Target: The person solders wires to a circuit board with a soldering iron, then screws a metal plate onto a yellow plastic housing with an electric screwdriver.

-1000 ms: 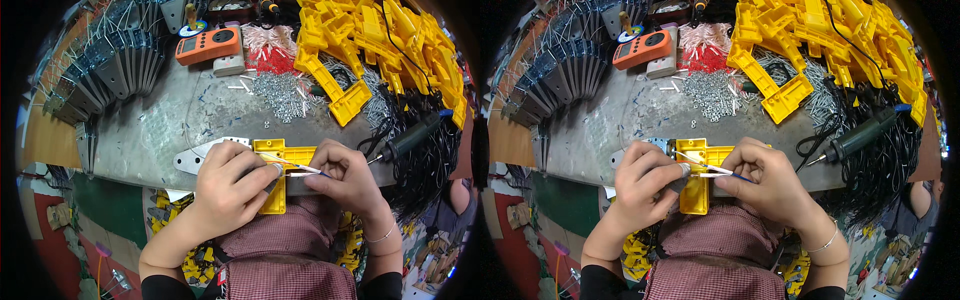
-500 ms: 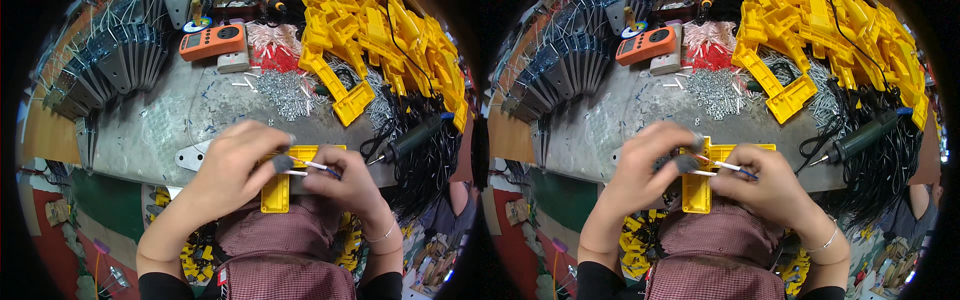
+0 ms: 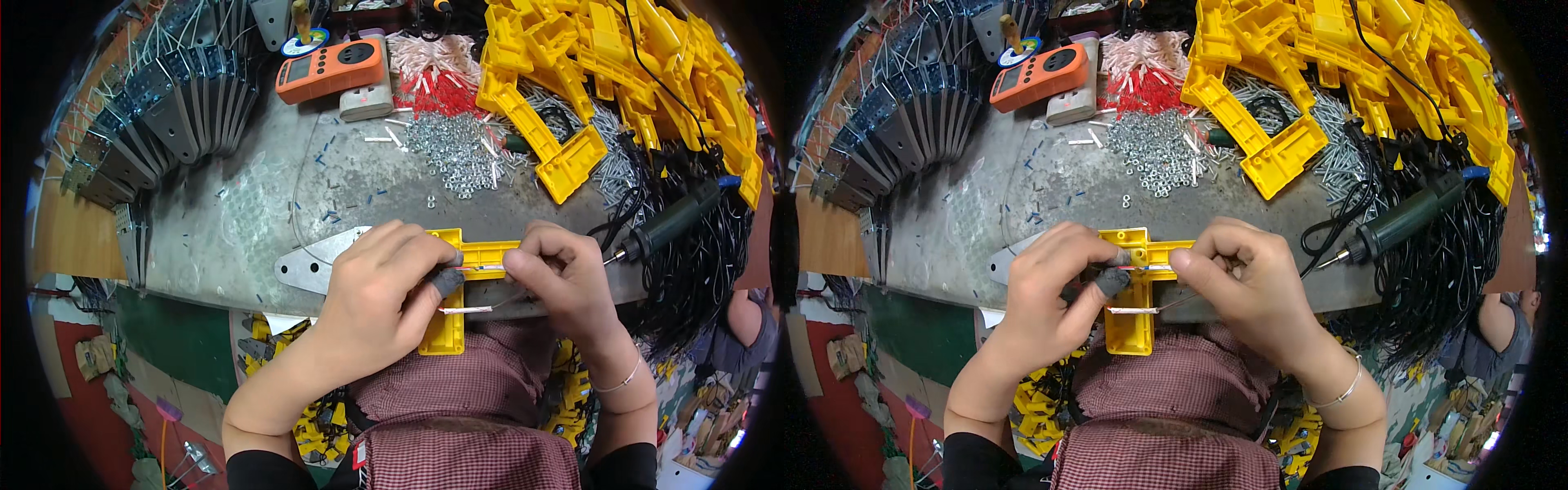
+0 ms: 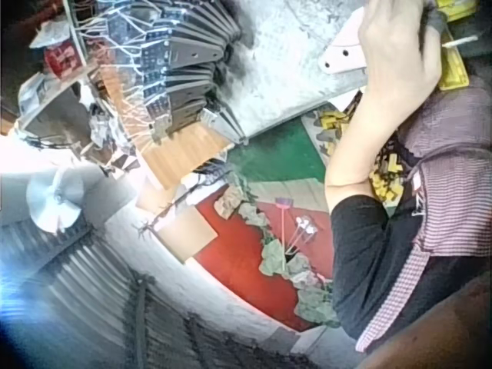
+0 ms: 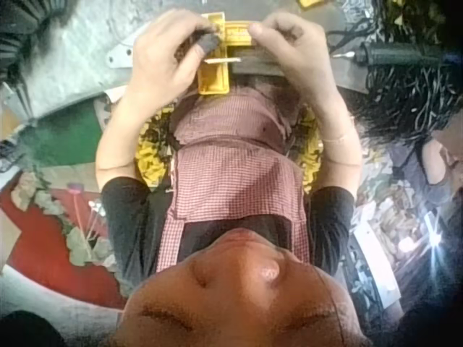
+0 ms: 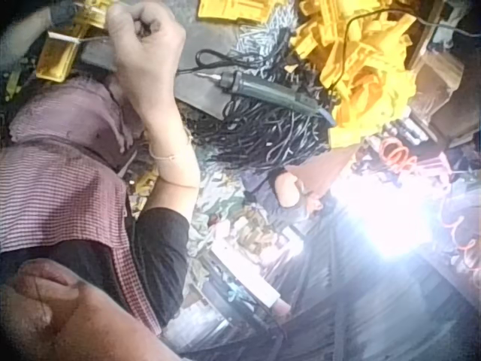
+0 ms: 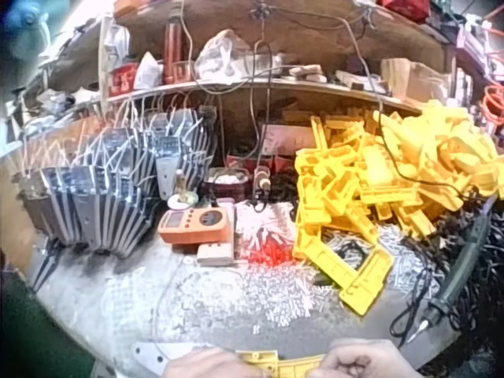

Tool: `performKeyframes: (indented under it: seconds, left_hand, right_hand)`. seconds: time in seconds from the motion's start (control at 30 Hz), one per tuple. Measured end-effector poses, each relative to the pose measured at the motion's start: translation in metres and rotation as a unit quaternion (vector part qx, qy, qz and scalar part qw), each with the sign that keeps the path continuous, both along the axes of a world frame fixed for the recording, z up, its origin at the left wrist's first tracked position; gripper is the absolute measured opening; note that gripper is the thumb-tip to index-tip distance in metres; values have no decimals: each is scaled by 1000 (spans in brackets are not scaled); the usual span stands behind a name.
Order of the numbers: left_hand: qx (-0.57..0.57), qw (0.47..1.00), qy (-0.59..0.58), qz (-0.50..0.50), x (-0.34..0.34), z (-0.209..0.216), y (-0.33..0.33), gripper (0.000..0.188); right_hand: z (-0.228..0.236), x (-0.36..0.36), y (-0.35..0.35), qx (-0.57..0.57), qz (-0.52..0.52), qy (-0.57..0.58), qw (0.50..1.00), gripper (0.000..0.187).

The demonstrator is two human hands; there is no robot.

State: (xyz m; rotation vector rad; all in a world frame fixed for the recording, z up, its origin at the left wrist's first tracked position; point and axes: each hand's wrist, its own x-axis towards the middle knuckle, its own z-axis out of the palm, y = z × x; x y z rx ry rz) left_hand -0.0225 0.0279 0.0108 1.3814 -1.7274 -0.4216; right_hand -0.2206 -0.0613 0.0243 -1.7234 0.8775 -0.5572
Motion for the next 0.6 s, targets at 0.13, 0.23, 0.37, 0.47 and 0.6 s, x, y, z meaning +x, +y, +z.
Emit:
performKeyframes:
  seconds: [0.13, 0.23, 0.37, 0.47, 0.6]
  left_hand:
    - [2, 1000, 11, 17, -3, -3, 1, 22]
    - [-10, 1000, 8, 22, -2, -4, 1, 21]
    - [-12, 1000, -7, 19, -1, -3, 0, 23]
    - [-12, 1000, -2, 17, -1, -3, 1, 25]
    - [-15, 999, -29, 13, -3, 1, -1, 28]
  right_hand:
    - [0, 3, 3, -19, 4, 1, 1000, 25]
    - [1, 6, 7, -8, 12, 20, 1000, 24]
    - [2, 7, 6, -10, 21, 15, 1000, 20]
    - [10, 5, -1, -67, 55, 21, 996, 17]
    - [7, 3, 2, 32, 26, 1, 999, 17]
